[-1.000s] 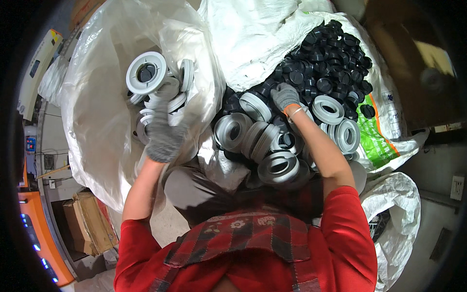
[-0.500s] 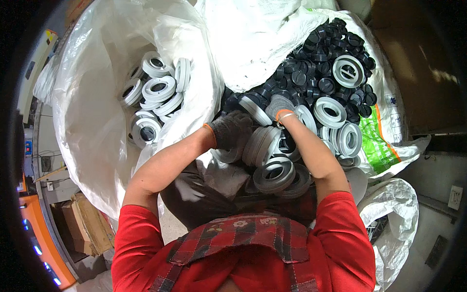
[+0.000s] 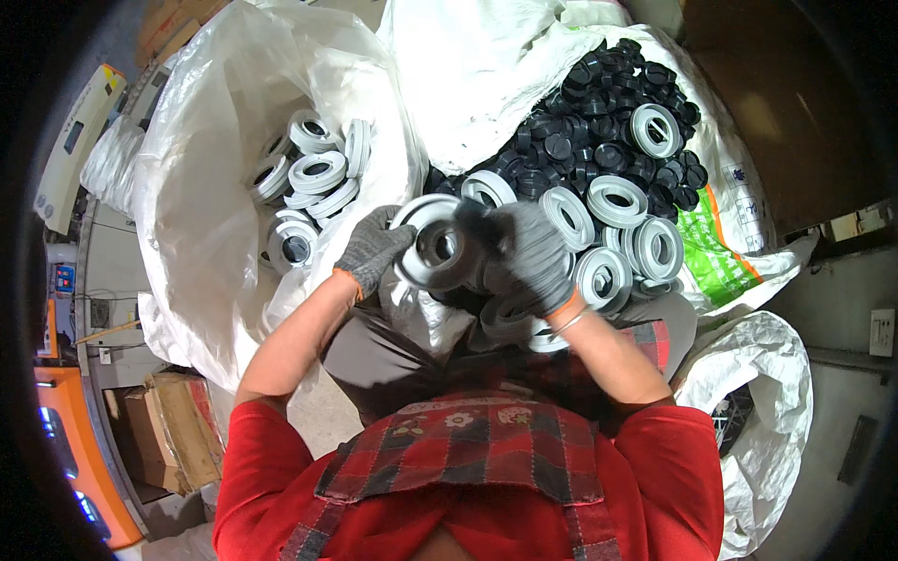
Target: The person picks white plastic rings and black plastic caps from large bags and repeatedly inserts the rings into the caps by hand. The assembled units are placed into a growing pile on the work surface.
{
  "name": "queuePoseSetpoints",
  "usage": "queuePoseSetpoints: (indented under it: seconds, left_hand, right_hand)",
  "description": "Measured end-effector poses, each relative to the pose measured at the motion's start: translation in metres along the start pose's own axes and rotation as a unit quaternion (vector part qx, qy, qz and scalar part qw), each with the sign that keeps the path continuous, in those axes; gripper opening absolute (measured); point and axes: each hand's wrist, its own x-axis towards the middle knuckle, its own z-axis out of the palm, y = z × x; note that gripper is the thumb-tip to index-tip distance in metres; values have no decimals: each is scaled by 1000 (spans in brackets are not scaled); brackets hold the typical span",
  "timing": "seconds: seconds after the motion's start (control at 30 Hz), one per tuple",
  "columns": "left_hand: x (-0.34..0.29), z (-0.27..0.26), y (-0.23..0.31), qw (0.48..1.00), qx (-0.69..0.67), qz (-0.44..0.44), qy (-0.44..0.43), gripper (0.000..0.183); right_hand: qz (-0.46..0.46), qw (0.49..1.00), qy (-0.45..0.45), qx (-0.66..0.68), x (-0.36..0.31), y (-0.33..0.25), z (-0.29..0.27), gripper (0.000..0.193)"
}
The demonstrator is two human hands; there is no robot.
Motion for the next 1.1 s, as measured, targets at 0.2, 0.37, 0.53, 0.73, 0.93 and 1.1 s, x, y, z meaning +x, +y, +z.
queuePoseSetpoints:
  seconds: [0.2, 0.37, 0.53, 0.73, 0.93, 1.1]
  left_hand:
    - [-48, 18, -24, 872, -453, -164, -91, 33]
    - [-67, 32, -37, 974, -222, 1, -33, 41]
    - [-76, 29, -16, 997, -64, 41, -22, 37]
    - [-74, 29, -24, 997, 21, 49, -55, 34]
    - [-73, 30, -46, 948, 172, 264, -46, 24]
    - [-74, 26, -38, 924, 221, 305, -58, 32]
  right_hand:
    - [-138, 985, -19, 99, -27, -25, 28, 41]
    - [109, 940, -149, 286, -20, -28, 15, 56]
    - [122, 927, -295, 197, 2, -40, -9, 70]
    - [60, 951, -242, 183, -11, -43, -10, 77]
    - [-117, 967, -217, 70, -18, -37, -8, 78]
    - [-95, 959, -247, 96, -18, -43, -17, 64]
